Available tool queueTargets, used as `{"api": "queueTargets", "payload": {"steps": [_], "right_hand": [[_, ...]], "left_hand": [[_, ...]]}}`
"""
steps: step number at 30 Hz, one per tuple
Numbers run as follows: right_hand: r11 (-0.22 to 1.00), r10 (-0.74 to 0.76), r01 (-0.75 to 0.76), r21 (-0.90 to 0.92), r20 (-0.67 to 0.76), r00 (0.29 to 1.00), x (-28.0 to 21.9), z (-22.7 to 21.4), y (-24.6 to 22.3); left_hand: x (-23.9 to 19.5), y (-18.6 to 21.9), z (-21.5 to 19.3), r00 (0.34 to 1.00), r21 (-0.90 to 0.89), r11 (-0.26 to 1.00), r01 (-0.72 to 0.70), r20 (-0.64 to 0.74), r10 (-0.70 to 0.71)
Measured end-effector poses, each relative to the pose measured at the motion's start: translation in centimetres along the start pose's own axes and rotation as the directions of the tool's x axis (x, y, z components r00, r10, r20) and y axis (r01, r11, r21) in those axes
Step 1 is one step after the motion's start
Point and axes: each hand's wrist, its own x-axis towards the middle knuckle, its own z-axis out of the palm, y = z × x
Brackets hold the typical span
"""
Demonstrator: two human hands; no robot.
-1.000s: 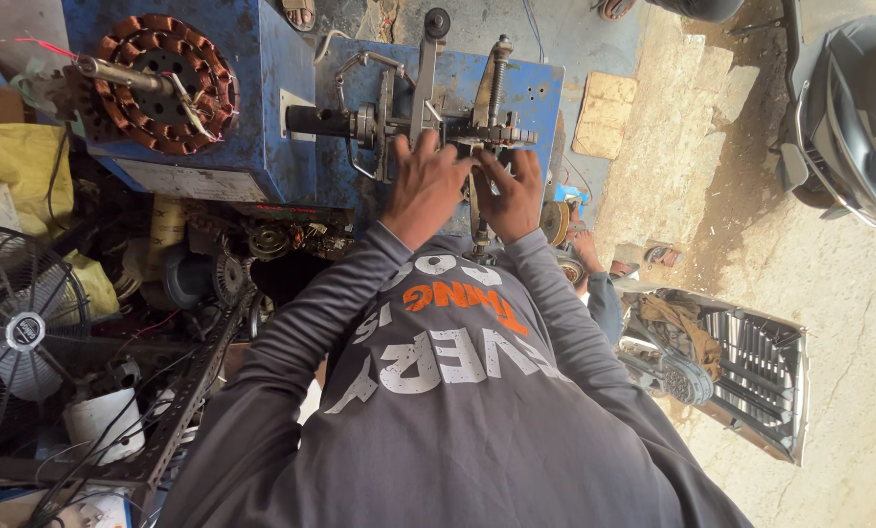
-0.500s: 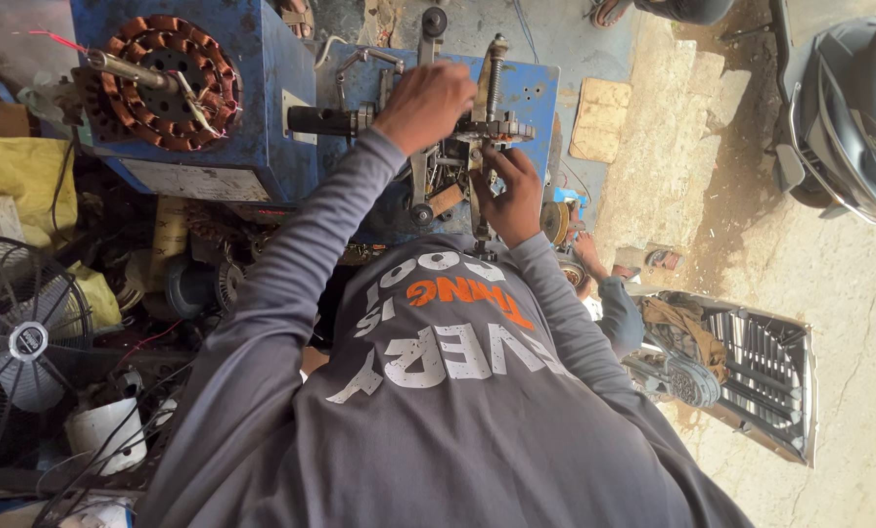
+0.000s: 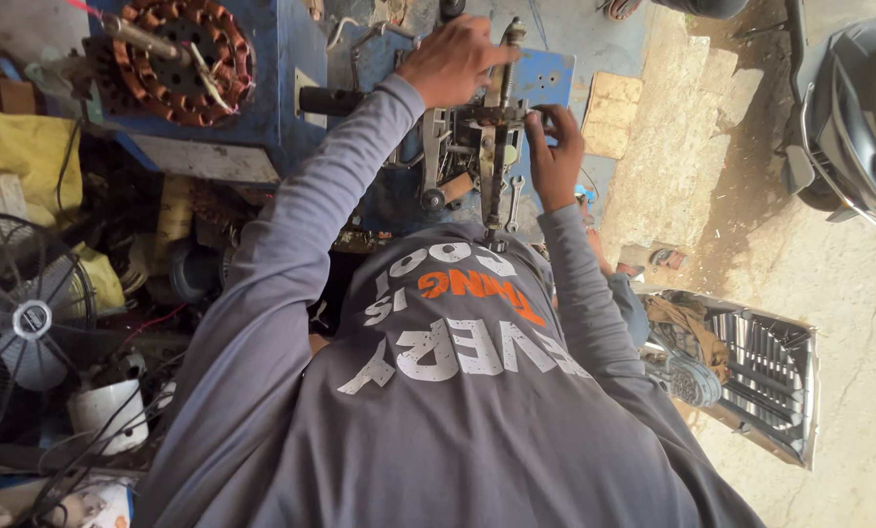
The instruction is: The person uses a motor-winding machine to position and tension copper coils into a fan stator, adjusting the stator and wire by hand throughout the process.
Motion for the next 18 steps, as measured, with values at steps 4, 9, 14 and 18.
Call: {"api": "queueTargets", "payload": {"steps": [4,9,14,18], "right_hand": [[0.983,0.111,-0.101,0.156,-0.061,0.992,1.9,-1.1,4.7],[0.941,0.306,-0.329,0.079,0.218,0.927,4.2,-0.3,12.5],[0.889,0.455,-0.452,-0.078,0.261,0.851,4.3,0.2,13.2],[0.875,0.483,-0.451,-0.177,0.245,0.841,5.3,1.0,9.2]], "left_hand": [[0.2,-0.8,1.4,0.999,-0.006,1.000,-0.012,-0.040,0.011],[0.5,-1.7,2.3,1.000,0.014,1.000,-0.002,0.011,0.002],[0.9,-2.5,2.9,0.996,0.073,0.997,-0.031,0.089,0.024],[0.9,-2.5,3.1,0.999,0.074,0.997,-0.029,-0.027,0.031]]}}
